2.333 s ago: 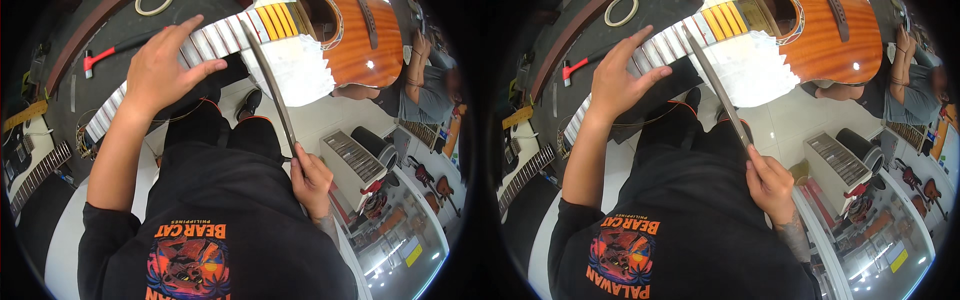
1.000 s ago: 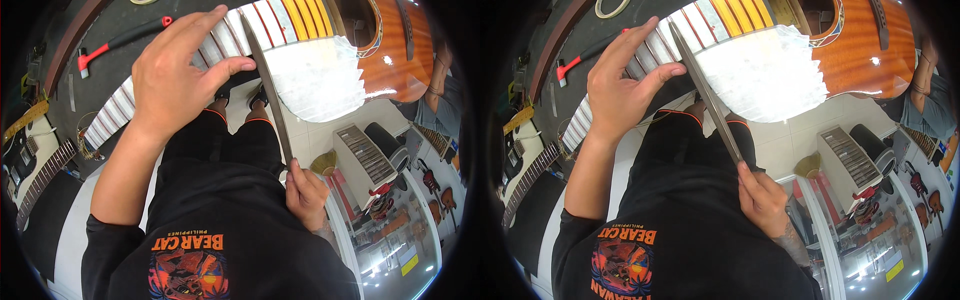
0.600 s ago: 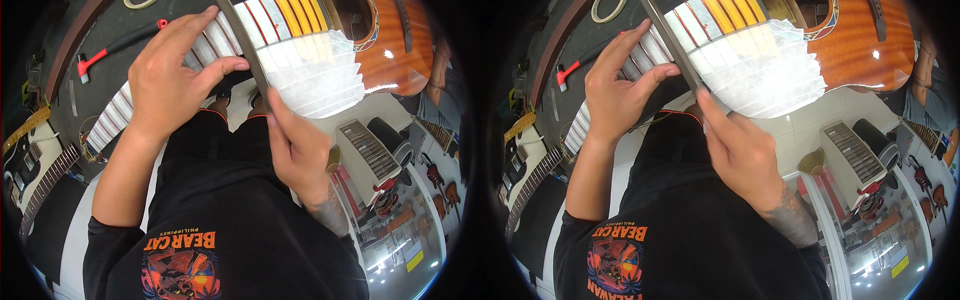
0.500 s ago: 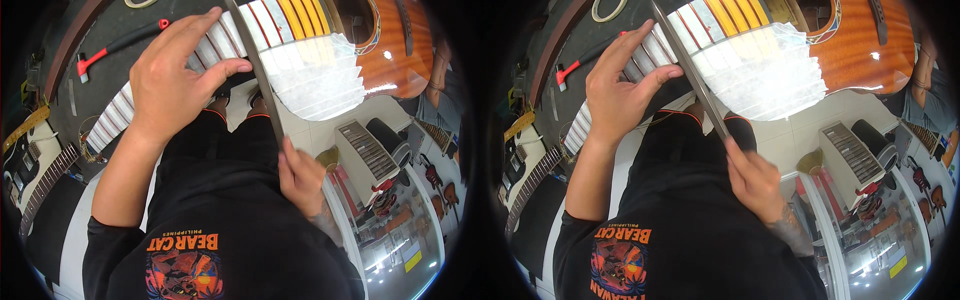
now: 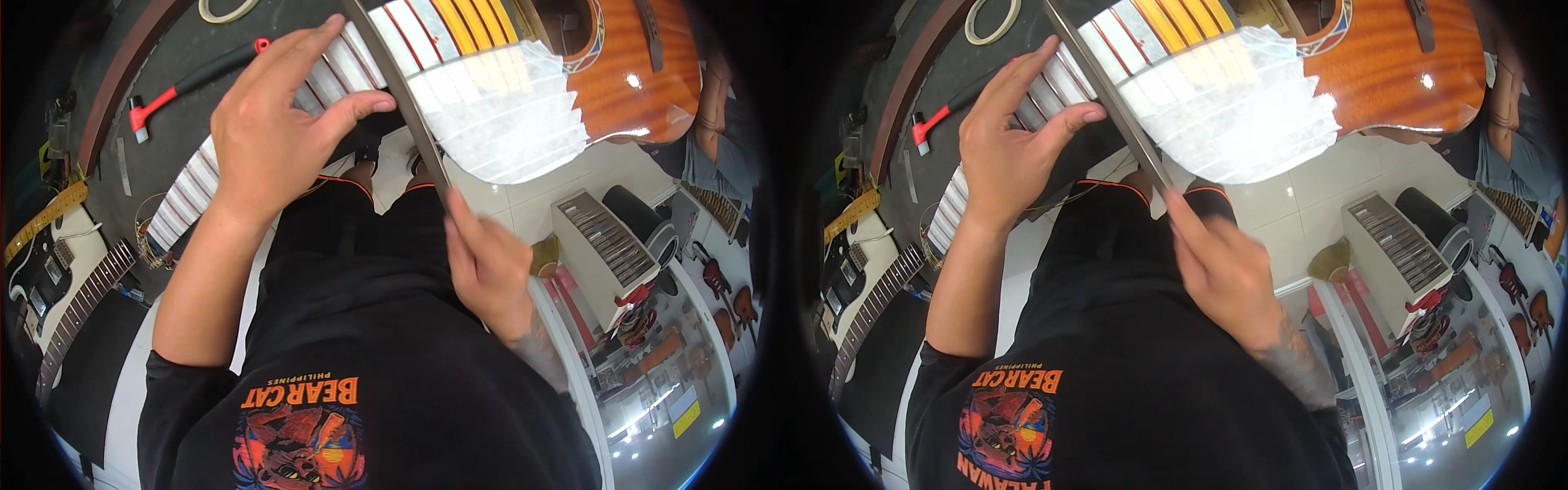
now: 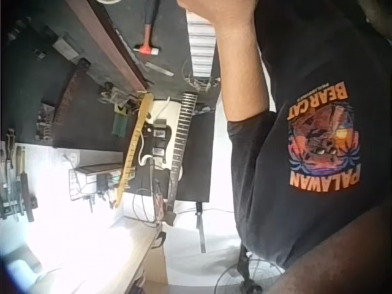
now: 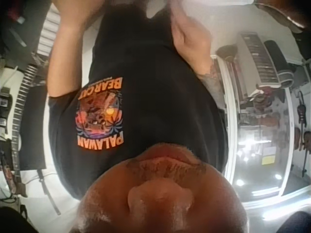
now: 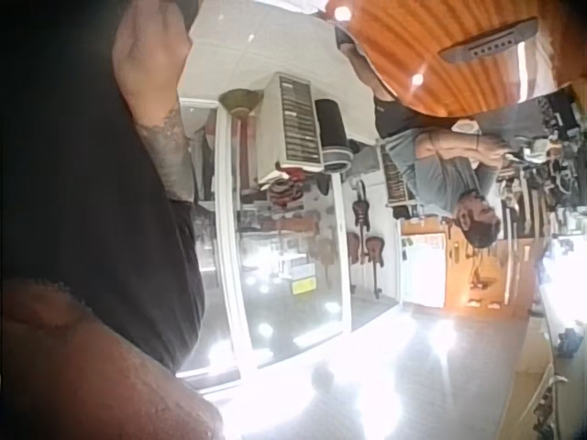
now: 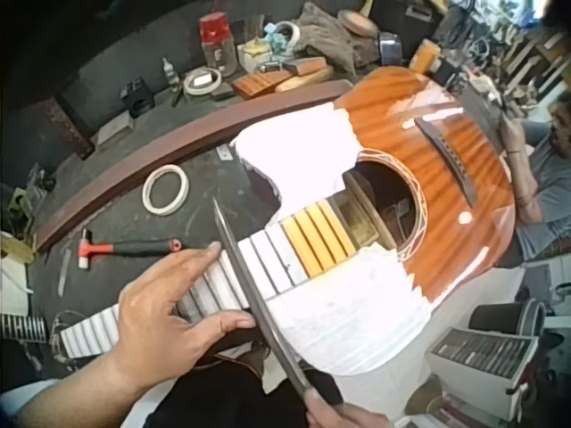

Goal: The person uses a metal file to level the frets on a guitar neck covered in masking tape.

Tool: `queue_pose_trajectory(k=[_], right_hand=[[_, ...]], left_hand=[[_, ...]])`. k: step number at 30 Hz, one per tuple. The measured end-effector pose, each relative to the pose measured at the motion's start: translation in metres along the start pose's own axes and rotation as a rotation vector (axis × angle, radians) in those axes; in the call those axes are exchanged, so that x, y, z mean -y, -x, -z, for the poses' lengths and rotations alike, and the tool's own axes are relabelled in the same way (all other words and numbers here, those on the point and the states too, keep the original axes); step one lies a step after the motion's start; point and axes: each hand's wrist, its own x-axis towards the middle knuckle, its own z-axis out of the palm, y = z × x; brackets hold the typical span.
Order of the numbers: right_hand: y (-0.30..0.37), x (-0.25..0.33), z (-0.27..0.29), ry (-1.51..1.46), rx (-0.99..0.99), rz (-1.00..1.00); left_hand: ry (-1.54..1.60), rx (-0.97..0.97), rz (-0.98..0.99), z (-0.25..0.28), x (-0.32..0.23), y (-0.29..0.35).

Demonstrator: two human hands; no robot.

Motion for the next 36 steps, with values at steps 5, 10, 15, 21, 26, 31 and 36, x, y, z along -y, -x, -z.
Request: queue_pose_trajectory(k=[5,10,15,21,26,31,36], right_hand=[[0.056,-0.005,0.016,0.049,-0.008,-0.023],[-0.063,0.020,-0.005,-0.033,-0.013,-0.010],[-0.045,0.010,0.005,-0.053,-0.073,0.042],[0.044,0.003,0.050,0.195,-0.044,-0.107],[0.063,0.005,0.057,0.230,0.010,-0.057],[0.074,0.008,0.053,0.267,0.044,-0.044],[0.082,0.006,0.050,0.294,0.025,-0.036]], left_hand=[[0.000,-0.012,-0.035,-0.002,-0.002,-0.003],[0.009,-0.002,0.003,0.001,-0.002,-0.001],[-0.023,-0.014,0.016,0.001,-0.004,-0.003],[-0.039,-0.033,-0.014,-0.002,-0.005,-0.001],[-0.006,-0.053,-0.018,-0.005,-0.003,-0.004],[-0.009,-0.110,-0.169,-0.005,0.001,-0.004],[0.015,-0.054,-0.116,-0.005,0.001,-0.002]])
